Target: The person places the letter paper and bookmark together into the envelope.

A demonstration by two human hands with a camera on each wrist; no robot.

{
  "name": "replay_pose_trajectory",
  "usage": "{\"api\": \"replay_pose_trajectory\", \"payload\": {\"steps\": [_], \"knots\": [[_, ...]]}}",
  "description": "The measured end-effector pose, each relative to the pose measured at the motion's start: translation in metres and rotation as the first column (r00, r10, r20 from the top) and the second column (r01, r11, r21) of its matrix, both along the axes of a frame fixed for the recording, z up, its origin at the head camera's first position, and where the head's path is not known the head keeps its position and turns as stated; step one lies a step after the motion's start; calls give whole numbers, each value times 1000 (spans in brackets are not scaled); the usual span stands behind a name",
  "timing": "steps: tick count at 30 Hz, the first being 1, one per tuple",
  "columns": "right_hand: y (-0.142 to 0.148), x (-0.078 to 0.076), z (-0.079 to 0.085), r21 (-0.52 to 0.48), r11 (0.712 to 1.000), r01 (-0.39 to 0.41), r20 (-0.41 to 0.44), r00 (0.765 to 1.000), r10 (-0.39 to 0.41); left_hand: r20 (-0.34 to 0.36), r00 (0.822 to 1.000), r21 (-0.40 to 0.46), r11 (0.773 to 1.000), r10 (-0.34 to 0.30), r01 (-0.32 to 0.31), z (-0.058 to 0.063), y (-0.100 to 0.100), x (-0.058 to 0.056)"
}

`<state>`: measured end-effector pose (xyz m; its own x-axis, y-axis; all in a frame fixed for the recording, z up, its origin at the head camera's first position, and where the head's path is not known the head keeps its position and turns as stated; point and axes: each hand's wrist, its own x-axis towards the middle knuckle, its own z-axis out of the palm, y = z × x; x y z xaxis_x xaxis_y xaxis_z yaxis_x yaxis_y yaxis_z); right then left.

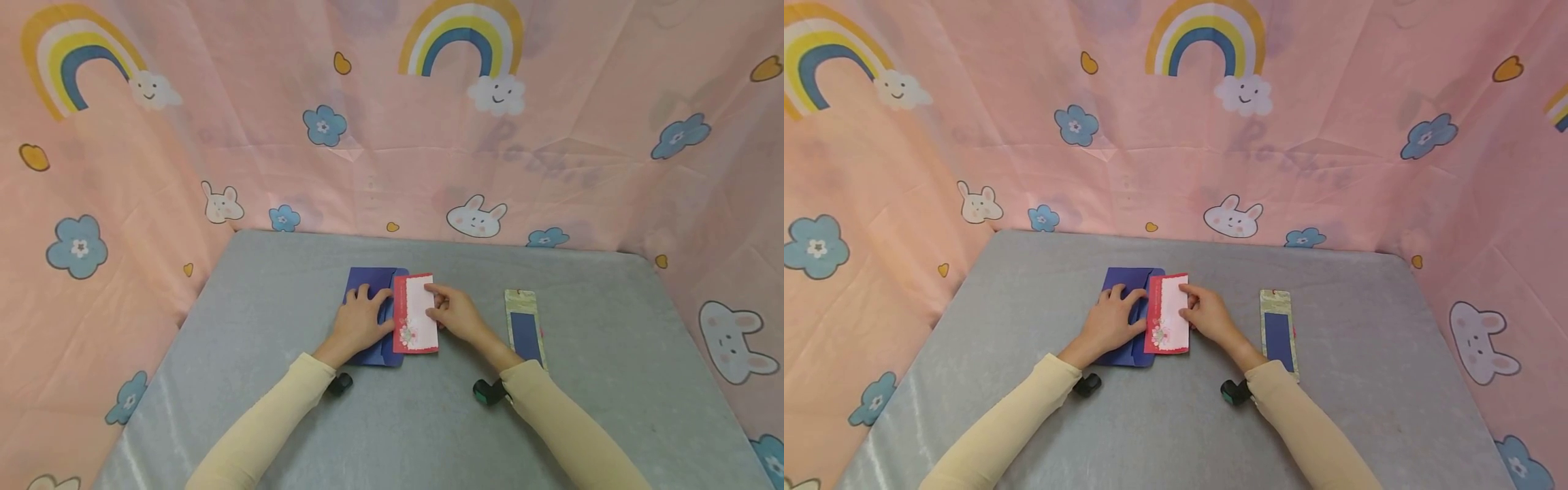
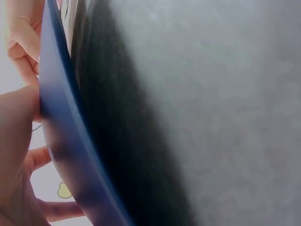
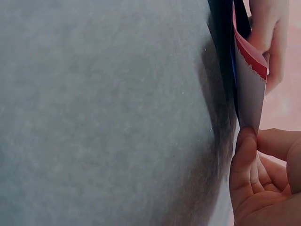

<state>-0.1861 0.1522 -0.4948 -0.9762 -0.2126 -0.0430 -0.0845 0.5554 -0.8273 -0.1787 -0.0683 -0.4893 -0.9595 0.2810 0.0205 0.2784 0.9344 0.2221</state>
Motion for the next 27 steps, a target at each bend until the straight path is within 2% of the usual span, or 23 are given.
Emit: {"api": "replay_pose_trajectory", "payload": {"steps": [14,27], "knots": [[-8,1,3,14,1000,12,5,1000,-12,34,999,22,1000,-7,6,2,-2,1],[-19,-2,2,-44,999,6,-16,1000,-7,18,1000,18,1000,-7,7,2,-1,0]]}}
